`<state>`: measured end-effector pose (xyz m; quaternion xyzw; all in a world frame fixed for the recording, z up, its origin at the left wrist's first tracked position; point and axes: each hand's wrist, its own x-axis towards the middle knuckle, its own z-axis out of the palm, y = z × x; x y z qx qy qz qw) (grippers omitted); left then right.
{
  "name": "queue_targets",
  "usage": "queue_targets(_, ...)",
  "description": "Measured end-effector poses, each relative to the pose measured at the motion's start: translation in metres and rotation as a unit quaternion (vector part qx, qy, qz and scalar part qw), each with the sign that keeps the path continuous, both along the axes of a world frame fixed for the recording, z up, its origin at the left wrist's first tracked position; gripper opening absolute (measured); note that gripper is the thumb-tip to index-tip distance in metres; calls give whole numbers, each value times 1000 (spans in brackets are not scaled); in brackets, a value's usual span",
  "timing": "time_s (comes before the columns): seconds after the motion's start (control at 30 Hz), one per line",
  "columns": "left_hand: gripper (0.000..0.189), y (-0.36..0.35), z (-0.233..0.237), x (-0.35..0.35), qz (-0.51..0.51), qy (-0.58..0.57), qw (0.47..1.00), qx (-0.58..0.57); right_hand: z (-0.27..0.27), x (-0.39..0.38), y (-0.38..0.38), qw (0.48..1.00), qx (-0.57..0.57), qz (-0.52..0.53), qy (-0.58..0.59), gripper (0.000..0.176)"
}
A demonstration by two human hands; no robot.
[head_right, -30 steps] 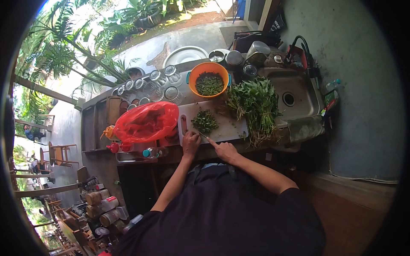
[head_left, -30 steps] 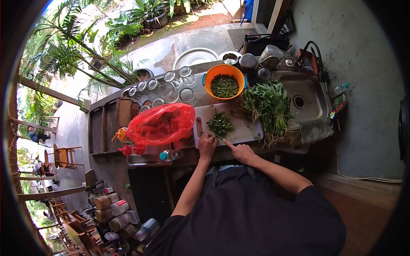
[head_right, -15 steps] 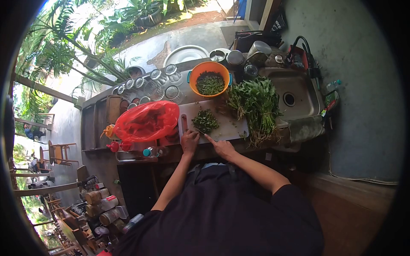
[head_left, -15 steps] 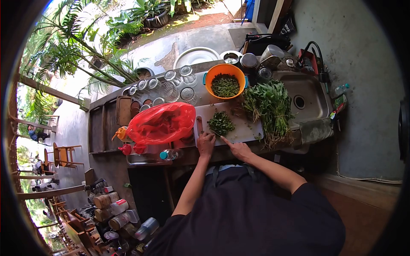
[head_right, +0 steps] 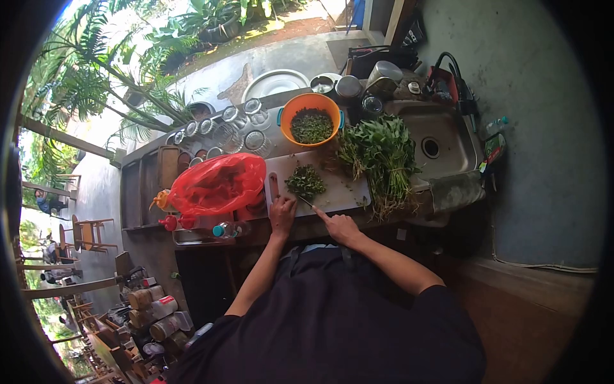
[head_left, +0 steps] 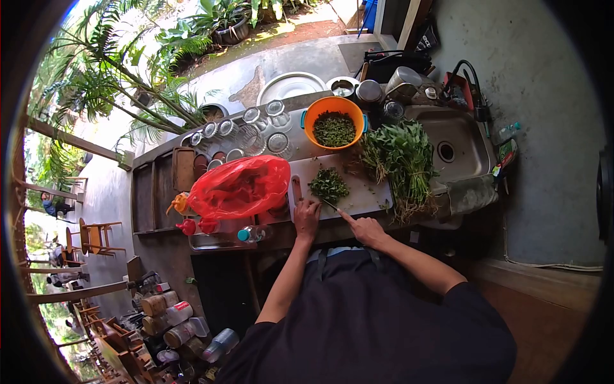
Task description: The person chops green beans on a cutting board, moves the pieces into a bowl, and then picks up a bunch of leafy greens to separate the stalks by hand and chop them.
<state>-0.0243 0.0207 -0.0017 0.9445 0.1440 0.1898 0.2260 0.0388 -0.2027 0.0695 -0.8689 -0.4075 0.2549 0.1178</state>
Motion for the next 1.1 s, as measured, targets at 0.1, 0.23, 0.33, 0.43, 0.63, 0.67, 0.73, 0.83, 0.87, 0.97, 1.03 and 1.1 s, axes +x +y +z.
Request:
queue_targets(0.1, 11, -3, -1, -5, -18, 2, 1000, 5, 4, 0, 4, 1000, 10, 7, -4, 74)
queue_targets(0.23, 14, -3, 1, -5, -19, 10, 1000, 1, 10, 2, 8, 1000, -3, 15, 12, 73)
queue_targets(0.33, 15, -4, 5, -6, -23, 13, 1000, 3, 8, 2, 9, 1000, -10, 21, 13, 73)
queue_targets(0.43, 15, -5, 5, -5, -24, 11, 1000, 0, -4, 0, 8, 1000, -8, 26, 14, 75)
queue_targets(0.63, 15, -3, 5, -6, -30, 14, 999, 6, -37, 2, 19, 998, 33, 37, -35, 80)
queue_targets(0.67, 15, -4, 5, -5, -32, 15, 999, 11, -38, 4, 21, 997, 51, 34, -47, 80)
queue_targets(0.73, 15, -1, 6, -5, -29, 21, 999, 7, -30, 7, 23, 999, 26, 34, -32, 80)
queue_targets(0.83, 14, 3, 6, 0, -20, 26, 999, 1, -23, 13, 13, 999, 10, 42, -5, 75)
queue_targets(0.87, 14, 4, 6, 2, -13, 28, 1000, 0, -21, 17, 6, 998, 21, 52, 7, 70)
queue_targets(0.97, 13, 5, 6, 9, 8, 25, 1000, 5, -25, 27, -14, 998, 42, -37, 27, 49)
queue_targets(1.03, 12, 6, 8, 10, 8, 23, 1000, -9, -32, 40, -26, 994, 102, -31, -34, 40)
queue_targets(1.1, 12, 4, 8, 13, 11, 17, 999, -26, -28, 57, -32, 984, 153, -25, -93, 25)
